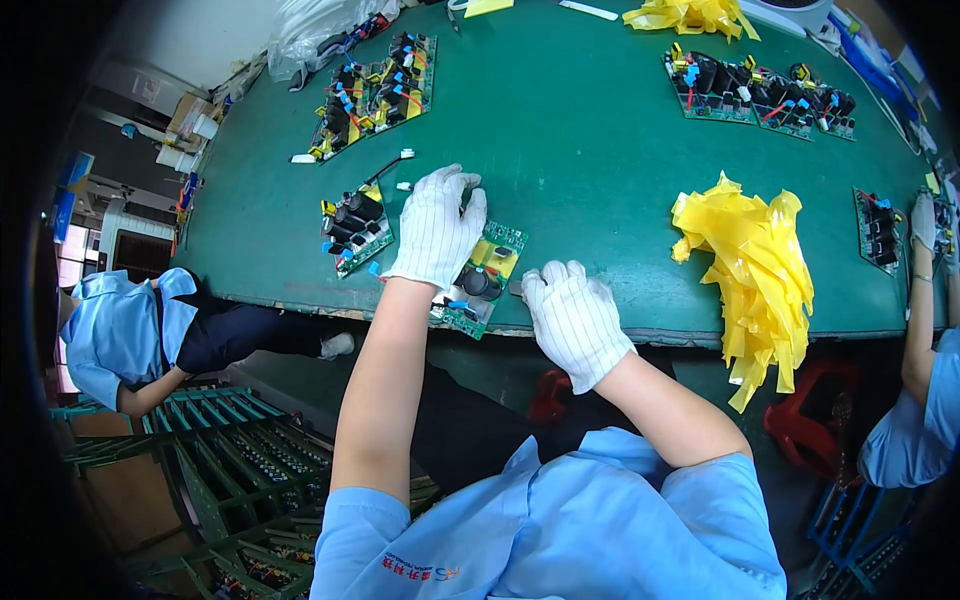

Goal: The person assembles printed circuit boards by hand, attaching electronic components and yellow strips to the boards with tape.

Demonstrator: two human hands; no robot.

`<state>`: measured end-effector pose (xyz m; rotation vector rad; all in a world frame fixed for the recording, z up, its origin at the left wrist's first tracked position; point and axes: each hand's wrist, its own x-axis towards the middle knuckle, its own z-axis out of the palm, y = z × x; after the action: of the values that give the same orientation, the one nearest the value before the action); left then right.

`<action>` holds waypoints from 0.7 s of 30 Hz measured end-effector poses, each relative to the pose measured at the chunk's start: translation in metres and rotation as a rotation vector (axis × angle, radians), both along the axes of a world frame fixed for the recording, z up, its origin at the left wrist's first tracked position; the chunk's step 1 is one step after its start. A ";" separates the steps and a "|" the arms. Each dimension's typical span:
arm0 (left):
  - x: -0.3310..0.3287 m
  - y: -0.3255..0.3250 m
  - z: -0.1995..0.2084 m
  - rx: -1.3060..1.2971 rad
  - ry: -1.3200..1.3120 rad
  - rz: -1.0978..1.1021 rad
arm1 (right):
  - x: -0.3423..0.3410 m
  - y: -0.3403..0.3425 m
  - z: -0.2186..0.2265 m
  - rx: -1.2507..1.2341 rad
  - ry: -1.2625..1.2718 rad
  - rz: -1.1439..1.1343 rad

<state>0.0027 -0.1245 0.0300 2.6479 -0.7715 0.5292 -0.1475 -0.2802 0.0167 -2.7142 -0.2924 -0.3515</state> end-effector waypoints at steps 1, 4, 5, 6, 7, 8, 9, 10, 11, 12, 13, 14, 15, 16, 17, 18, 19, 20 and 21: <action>0.000 -0.001 0.000 0.000 0.005 0.000 | 0.000 0.001 -0.002 0.000 0.005 0.000; 0.004 -0.006 -0.002 -0.003 0.010 0.004 | 0.004 0.003 -0.008 -0.037 -0.036 -0.082; 0.007 -0.009 -0.003 -0.005 0.004 -0.001 | 0.006 0.002 -0.007 -0.041 -0.024 -0.095; 0.009 -0.008 -0.003 -0.002 -0.003 0.000 | 0.008 0.003 -0.006 -0.042 -0.012 -0.102; 0.012 -0.008 -0.003 -0.004 -0.011 0.003 | 0.012 0.004 -0.007 -0.043 -0.020 -0.099; 0.017 -0.009 -0.001 -0.002 -0.006 0.003 | 0.018 0.004 -0.007 -0.052 -0.012 -0.104; 0.018 -0.008 0.000 0.000 0.002 0.006 | 0.019 0.006 -0.007 -0.061 0.000 -0.106; 0.019 -0.006 0.005 -0.019 -0.080 -0.012 | 0.022 0.008 -0.003 -0.062 -0.015 -0.096; 0.019 -0.004 0.012 -0.020 -0.102 0.003 | 0.026 0.012 0.003 -0.049 -0.022 -0.109; 0.015 0.003 0.018 -0.020 -0.030 0.015 | 0.028 0.020 0.008 -0.030 -0.031 -0.108; 0.012 0.010 0.026 -0.024 0.027 0.038 | 0.023 0.025 0.012 -0.030 -0.022 -0.081; 0.007 0.015 0.028 0.077 0.073 0.081 | 0.022 0.028 0.012 -0.025 -0.043 -0.030; 0.002 0.015 0.031 0.052 0.079 0.088 | 0.021 0.027 0.007 -0.036 0.014 0.008; -0.001 0.008 0.027 0.058 0.145 0.127 | 0.017 0.022 0.008 -0.053 0.052 0.037; -0.009 0.000 0.028 0.131 0.072 0.086 | 0.012 0.017 0.009 -0.092 0.093 0.027; -0.013 -0.006 0.023 0.138 0.050 0.055 | 0.006 0.014 0.017 -0.138 0.157 0.021; -0.019 -0.011 0.019 0.098 0.048 0.058 | -0.001 0.012 0.020 -0.186 0.175 0.012; -0.022 -0.014 0.010 0.030 0.020 0.060 | -0.004 0.011 0.017 -0.210 0.173 0.028; -0.025 -0.015 0.006 -0.014 0.029 0.059 | -0.004 0.010 0.015 -0.235 0.187 0.036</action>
<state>-0.0226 -0.1392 0.0359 2.6660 -0.6809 0.5079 -0.1518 -0.2701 0.0312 -2.9410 -0.3479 -0.0544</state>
